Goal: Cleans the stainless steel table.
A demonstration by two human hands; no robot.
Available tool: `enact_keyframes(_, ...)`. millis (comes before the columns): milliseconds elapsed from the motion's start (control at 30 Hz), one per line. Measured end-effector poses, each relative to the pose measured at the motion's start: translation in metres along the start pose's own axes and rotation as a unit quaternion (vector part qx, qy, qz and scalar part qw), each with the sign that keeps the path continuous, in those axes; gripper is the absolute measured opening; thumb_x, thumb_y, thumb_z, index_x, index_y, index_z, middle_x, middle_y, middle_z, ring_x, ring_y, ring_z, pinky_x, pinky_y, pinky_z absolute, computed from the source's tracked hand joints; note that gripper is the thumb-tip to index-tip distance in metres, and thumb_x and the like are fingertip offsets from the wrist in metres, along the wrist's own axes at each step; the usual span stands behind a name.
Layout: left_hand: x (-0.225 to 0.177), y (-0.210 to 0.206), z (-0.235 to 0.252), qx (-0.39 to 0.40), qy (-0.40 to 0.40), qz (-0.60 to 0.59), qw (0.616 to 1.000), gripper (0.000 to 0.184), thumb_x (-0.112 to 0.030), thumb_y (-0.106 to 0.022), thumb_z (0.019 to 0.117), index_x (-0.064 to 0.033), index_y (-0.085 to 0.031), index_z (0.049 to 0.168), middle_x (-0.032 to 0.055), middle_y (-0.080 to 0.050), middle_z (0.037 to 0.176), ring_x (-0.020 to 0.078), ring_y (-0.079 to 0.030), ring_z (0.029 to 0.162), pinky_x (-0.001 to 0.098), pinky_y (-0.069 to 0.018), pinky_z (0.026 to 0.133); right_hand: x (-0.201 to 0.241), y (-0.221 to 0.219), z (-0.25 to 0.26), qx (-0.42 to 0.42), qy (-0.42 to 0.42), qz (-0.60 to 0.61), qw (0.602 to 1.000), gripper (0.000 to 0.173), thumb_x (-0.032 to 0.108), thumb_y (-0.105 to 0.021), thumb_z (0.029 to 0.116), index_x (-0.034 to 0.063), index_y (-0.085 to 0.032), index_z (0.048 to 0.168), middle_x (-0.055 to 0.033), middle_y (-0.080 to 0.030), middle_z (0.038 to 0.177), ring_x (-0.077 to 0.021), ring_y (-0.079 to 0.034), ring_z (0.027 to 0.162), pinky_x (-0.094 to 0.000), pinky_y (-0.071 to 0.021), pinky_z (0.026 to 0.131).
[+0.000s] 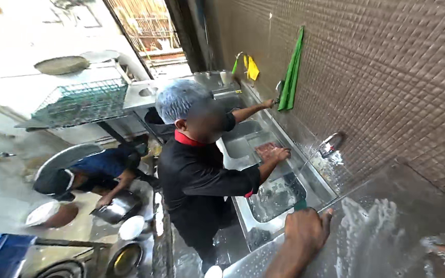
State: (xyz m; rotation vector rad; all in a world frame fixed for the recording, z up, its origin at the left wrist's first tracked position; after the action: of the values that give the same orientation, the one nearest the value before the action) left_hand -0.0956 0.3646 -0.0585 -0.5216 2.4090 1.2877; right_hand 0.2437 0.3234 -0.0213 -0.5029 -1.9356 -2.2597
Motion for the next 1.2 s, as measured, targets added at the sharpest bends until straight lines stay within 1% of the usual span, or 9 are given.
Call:
enact_keyframes(133, 0.005, 0.004, -0.001, -0.003, 0.018, 0.005, 1.0, 0.078, -0.064, -0.02, 0.1061, -0.0043, -0.065, 0.128, 0.0204, -0.069, 0.124, 0.0384, -0.065, 0.12, 0.0607, -0.0494, 0.099, 0.083, -0.024, -0.064, 0.072, 0.148, 0.059, 0.985, 0.024, 0.016, -0.074, 0.0882, -0.0045, -0.077, 0.101, -0.0321, -0.068, 0.101, -0.0483, -0.066, 0.098, -0.0588, -0.053, 0.09)
enact_keyframes(333, 0.005, -0.009, 0.007, -0.021, 0.017, 0.07, 0.997, 0.075, -0.062, -0.02, 0.1066, -0.0067, -0.065, 0.131, 0.0232, -0.069, 0.123, 0.043, -0.065, 0.118, 0.065, -0.0495, 0.096, -0.08, 0.012, 0.027, -0.049, -0.13, -0.049, 0.989, 0.03, 0.023, -0.074, 0.0942, 0.0024, -0.074, 0.116, -0.027, -0.066, 0.125, -0.0443, -0.06, 0.123, -0.0599, -0.0451, 0.108)
enact_keyframes(533, 0.005, -0.01, 0.012, -0.057, -0.002, 0.077, 0.995, 0.079, -0.063, -0.018, 0.1058, -0.0047, -0.068, 0.124, 0.0268, -0.07, 0.116, 0.0476, -0.066, 0.113, 0.0689, -0.0493, 0.091, 0.02, 0.002, -0.109, -0.004, 0.096, 0.059, 0.994, 0.02, 0.024, -0.078, 0.082, 0.0113, -0.082, 0.097, -0.0179, -0.072, 0.098, -0.0353, -0.069, 0.097, -0.0526, -0.0575, 0.086)
enact_keyframes(700, 0.007, -0.011, 0.015, -0.084, -0.017, 0.087, 0.993, 0.081, -0.065, -0.018, 0.1048, -0.0045, -0.068, 0.121, 0.0279, -0.07, 0.113, 0.0493, -0.066, 0.111, 0.0707, -0.0494, 0.089, -0.114, 0.02, -0.028, 0.01, -0.182, -0.03, 0.983, 0.031, 0.028, -0.071, 0.0956, 0.0076, -0.075, 0.118, -0.0209, -0.065, 0.127, -0.0373, -0.06, 0.124, -0.0538, -0.0477, 0.107)
enact_keyframes(767, 0.009, -0.011, 0.015, -0.085, -0.019, 0.084, 0.993, 0.079, -0.063, -0.019, 0.1059, -0.0035, -0.068, 0.122, 0.0286, -0.07, 0.115, 0.05, -0.066, 0.112, 0.0717, -0.0483, 0.09, -0.072, 0.006, -0.05, 0.039, -0.132, -0.007, 0.99, 0.029, 0.026, -0.073, 0.0926, 0.0076, -0.076, 0.115, -0.02, -0.067, 0.126, -0.0364, -0.06, 0.125, -0.0525, -0.0463, 0.11)
enact_keyframes(867, 0.009, -0.01, 0.016, -0.094, -0.025, 0.077, 0.992, 0.077, -0.061, -0.02, 0.1069, -0.0021, -0.069, 0.118, 0.0295, -0.07, 0.112, 0.051, -0.066, 0.109, 0.0728, -0.048, 0.088, 0.011, 0.0, -0.111, 0.044, 0.086, 0.048, 0.994, 0.02, 0.024, -0.076, 0.0833, 0.0105, -0.08, 0.097, -0.0175, -0.071, 0.1, -0.0347, -0.068, 0.1, -0.0499, -0.0569, 0.088)
enact_keyframes(967, 0.009, -0.013, 0.015, -0.075, -0.02, 0.088, 0.993, 0.079, -0.061, -0.017, 0.1068, -0.002, -0.068, 0.12, 0.0296, -0.069, 0.116, 0.0505, -0.065, 0.113, 0.0723, -0.0474, 0.091, -0.076, 0.011, -0.065, 0.119, -0.084, 0.007, 0.989, 0.031, 0.027, -0.069, 0.0964, 0.0077, -0.075, 0.119, -0.021, -0.067, 0.127, -0.0361, -0.061, 0.124, -0.0514, -0.0473, 0.108)
enact_keyframes(1067, 0.005, -0.013, 0.014, -0.057, -0.018, 0.087, 0.994, 0.08, -0.062, -0.018, 0.1062, -0.0001, -0.067, 0.123, 0.0301, -0.069, 0.119, 0.0506, -0.064, 0.117, 0.0714, -0.0472, 0.094, -0.185, 0.036, 0.015, -0.024, -0.232, -0.025, 0.972, 0.036, 0.031, -0.071, 0.0958, 0.0071, -0.071, 0.123, -0.0216, -0.066, 0.129, -0.0399, -0.062, 0.124, -0.0608, -0.0481, 0.105)
enact_keyframes(1200, 0.001, -0.011, 0.009, -0.045, -0.016, 0.075, 0.996, 0.08, -0.061, -0.022, 0.1064, 0.0033, -0.065, 0.124, 0.0329, -0.067, 0.119, 0.0524, -0.063, 0.117, 0.0718, -0.0463, 0.095, -0.036, -0.001, -0.027, 0.087, -0.088, 0.043, 0.991, 0.036, 0.022, -0.075, 0.0898, 0.0028, -0.074, 0.12, -0.0252, -0.064, 0.13, -0.0386, -0.059, 0.126, -0.052, -0.0469, 0.109)
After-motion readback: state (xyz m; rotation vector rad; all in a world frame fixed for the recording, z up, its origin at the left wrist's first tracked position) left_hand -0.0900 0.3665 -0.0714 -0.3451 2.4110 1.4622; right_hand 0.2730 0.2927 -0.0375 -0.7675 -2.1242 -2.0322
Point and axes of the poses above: each hand's wrist, its own z-axis towards the middle knuckle, its own y-axis out of the back of the hand, x = y × z, the point moved 10 cm from there along z, towards the middle knuckle
